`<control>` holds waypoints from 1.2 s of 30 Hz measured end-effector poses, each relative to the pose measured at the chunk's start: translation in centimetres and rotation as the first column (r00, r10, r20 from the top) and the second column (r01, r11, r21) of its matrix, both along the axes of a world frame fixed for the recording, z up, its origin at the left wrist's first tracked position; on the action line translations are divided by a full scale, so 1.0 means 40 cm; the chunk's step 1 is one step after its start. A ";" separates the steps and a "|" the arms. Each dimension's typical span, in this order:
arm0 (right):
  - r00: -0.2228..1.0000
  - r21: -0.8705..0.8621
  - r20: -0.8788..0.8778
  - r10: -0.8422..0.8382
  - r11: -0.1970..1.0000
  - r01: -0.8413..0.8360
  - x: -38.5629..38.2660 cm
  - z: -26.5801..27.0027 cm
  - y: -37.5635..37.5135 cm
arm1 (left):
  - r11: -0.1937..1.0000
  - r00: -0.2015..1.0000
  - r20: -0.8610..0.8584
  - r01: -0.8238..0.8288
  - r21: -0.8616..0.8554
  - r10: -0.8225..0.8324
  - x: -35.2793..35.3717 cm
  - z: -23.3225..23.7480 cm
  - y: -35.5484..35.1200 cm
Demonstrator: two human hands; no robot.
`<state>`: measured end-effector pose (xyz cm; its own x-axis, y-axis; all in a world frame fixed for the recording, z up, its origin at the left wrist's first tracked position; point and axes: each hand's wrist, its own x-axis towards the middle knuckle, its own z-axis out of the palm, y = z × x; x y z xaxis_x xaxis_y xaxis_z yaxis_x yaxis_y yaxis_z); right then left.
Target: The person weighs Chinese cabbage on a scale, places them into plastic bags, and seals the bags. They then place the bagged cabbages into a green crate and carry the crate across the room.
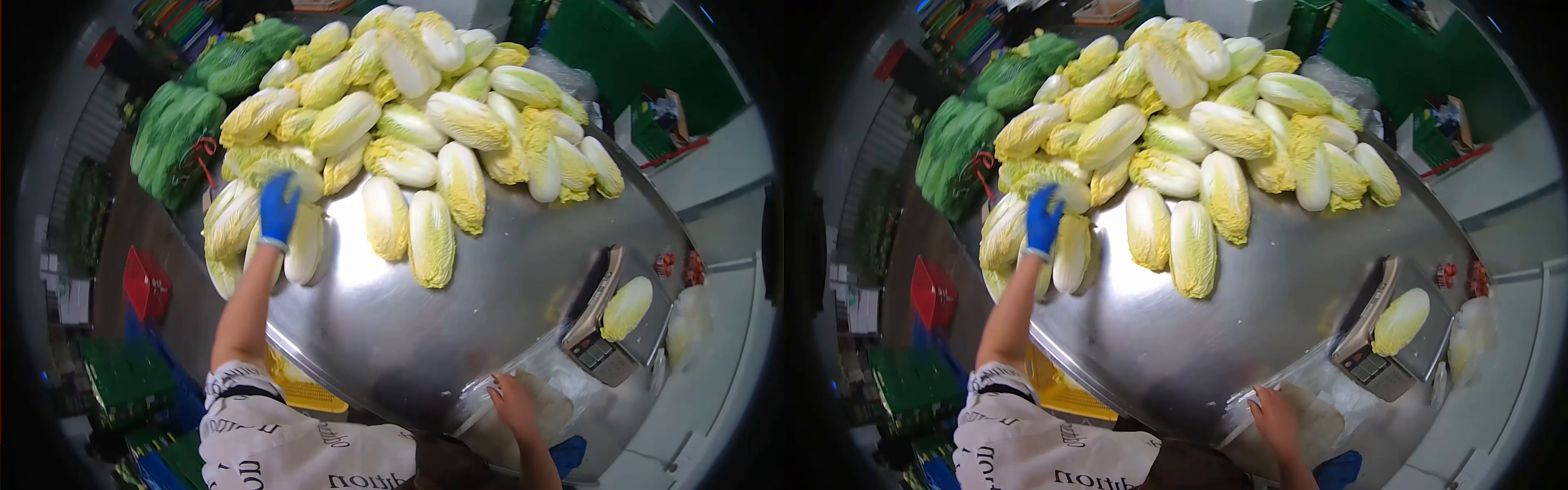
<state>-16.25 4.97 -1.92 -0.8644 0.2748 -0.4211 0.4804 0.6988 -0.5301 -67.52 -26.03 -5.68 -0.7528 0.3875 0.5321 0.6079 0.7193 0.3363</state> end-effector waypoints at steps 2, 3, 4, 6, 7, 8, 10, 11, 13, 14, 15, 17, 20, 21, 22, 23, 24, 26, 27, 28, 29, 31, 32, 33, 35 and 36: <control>0.998 -0.027 -0.059 0.006 1.000 -0.008 -0.024 -0.008 0.007 | 0.978 0.992 -0.017 -0.120 0.169 0.125 -0.080 0.031 -0.096; 0.998 -0.019 -0.058 0.015 1.000 -0.016 -0.035 -0.007 0.008 | 0.887 0.981 0.169 -0.163 0.431 0.098 -0.081 0.061 -0.122; 0.998 -0.010 -0.059 0.019 1.000 -0.019 -0.045 -0.004 0.008 | 0.912 0.983 0.088 -0.180 0.370 0.158 -0.057 0.097 -0.146; 0.997 0.025 -0.062 0.048 0.999 -0.046 -0.057 -0.001 0.004 | 0.952 0.961 0.083 -0.274 0.138 0.265 0.035 0.102 -0.195; 0.995 0.051 -0.064 0.075 0.996 -0.072 -0.060 0.001 0.000 | 0.943 0.931 0.150 -0.330 -0.040 0.332 0.097 0.081 -0.220; 0.993 0.079 -0.064 0.103 0.992 -0.098 -0.063 0.004 -0.003 | 0.914 0.910 0.171 -0.338 -0.223 0.379 0.164 0.049 -0.224; 0.983 0.088 -0.029 0.184 0.980 -0.180 -0.070 0.018 -0.021 | 0.853 0.800 0.346 -0.358 -0.380 0.490 0.315 -0.004 -0.172; 0.975 0.098 -0.011 0.220 0.971 -0.218 -0.071 0.025 -0.031 | 0.847 0.687 0.499 -0.387 -0.365 0.529 0.372 -0.024 -0.139; 0.967 0.074 -0.033 0.254 0.965 -0.251 -0.061 0.025 -0.053 | 0.886 0.800 0.393 -0.451 -0.105 0.454 0.415 -0.121 -0.114; 0.962 0.061 -0.042 0.270 0.962 -0.267 -0.053 0.020 -0.063 | 0.887 0.843 0.329 -0.460 0.031 0.426 0.426 -0.164 -0.099; 0.959 0.053 -0.044 0.280 0.959 -0.277 -0.042 0.017 -0.071 | 0.856 0.836 0.315 -0.504 0.113 0.450 0.424 -0.182 -0.075; 0.962 0.035 -0.049 0.270 0.963 -0.269 -0.018 0.003 -0.094 | 0.789 0.828 0.294 -0.551 0.272 0.477 0.395 -0.205 -0.012; 0.948 0.013 -0.015 0.318 0.948 -0.318 0.020 0.002 -0.079 | 0.488 0.829 0.533 -0.541 0.685 0.170 0.390 -0.199 0.031; 0.977 -0.010 -0.049 0.208 0.978 -0.209 0.045 -0.003 -0.052 | 0.288 0.776 0.631 -0.604 0.743 0.000 0.405 -0.177 0.042; 0.991 -0.032 -0.088 0.098 0.994 -0.101 0.062 0.004 -0.016 | 0.230 0.545 0.771 -0.745 0.626 -0.330 0.409 -0.222 -0.026; 0.999 0.106 0.022 -0.043 0.994 0.040 0.054 0.041 0.031 | 0.261 0.494 0.757 -0.734 0.626 -0.428 0.423 -0.254 -0.076; 0.956 0.227 -0.220 -0.196 0.943 0.245 0.094 0.006 0.093 | 0.296 0.431 0.740 -0.721 0.626 -0.516 0.440 -0.284 -0.125; 0.702 0.174 -0.589 -0.400 0.786 0.593 0.081 0.076 0.239 | 0.112 0.434 0.551 -0.705 0.700 -0.712 0.492 -0.225 -0.119; 0.532 0.140 -0.694 -0.484 0.635 0.760 0.074 0.101 0.304 | 0.121 0.425 0.501 -0.660 0.741 -0.754 0.536 -0.180 -0.100; 0.486 0.204 -0.699 -0.525 0.505 0.839 0.082 0.108 0.380 | 0.164 0.399 0.461 -0.589 0.791 -0.792 0.553 -0.138 -0.074; 0.397 0.149 -0.705 -0.587 0.424 0.893 0.080 0.087 0.458 | 0.148 0.352 0.390 -0.552 0.821 -0.851 0.560 -0.108 -0.048; 0.273 0.064 -0.651 -0.708 0.306 0.950 0.047 0.046 0.572 | 0.091 0.249 0.231 -0.470 0.878 -0.940 0.559 -0.050 0.033; 0.239 0.036 -0.594 -0.768 0.272 0.962 0.015 0.032 0.601 | 0.012 0.234 0.154 -0.516 0.857 -0.960 0.566 -0.013 0.101; 0.249 0.054 -0.543 -0.802 0.262 0.964 -0.007 0.010 0.611 | -0.066 0.222 0.072 -0.558 0.827 -0.972 0.581 0.029 0.184; 0.259 0.082 -0.435 -0.863 0.248 0.965 -0.040 -0.024 0.627 | -0.073 0.126 0.016 -0.668 0.740 -0.992 0.611 0.113 0.332; 0.186 -0.146 -0.433 -0.882 0.273 0.951 -0.030 -0.030 0.640 | -0.070 0.099 0.001 -0.712 0.698 -0.995 0.626 0.129 0.391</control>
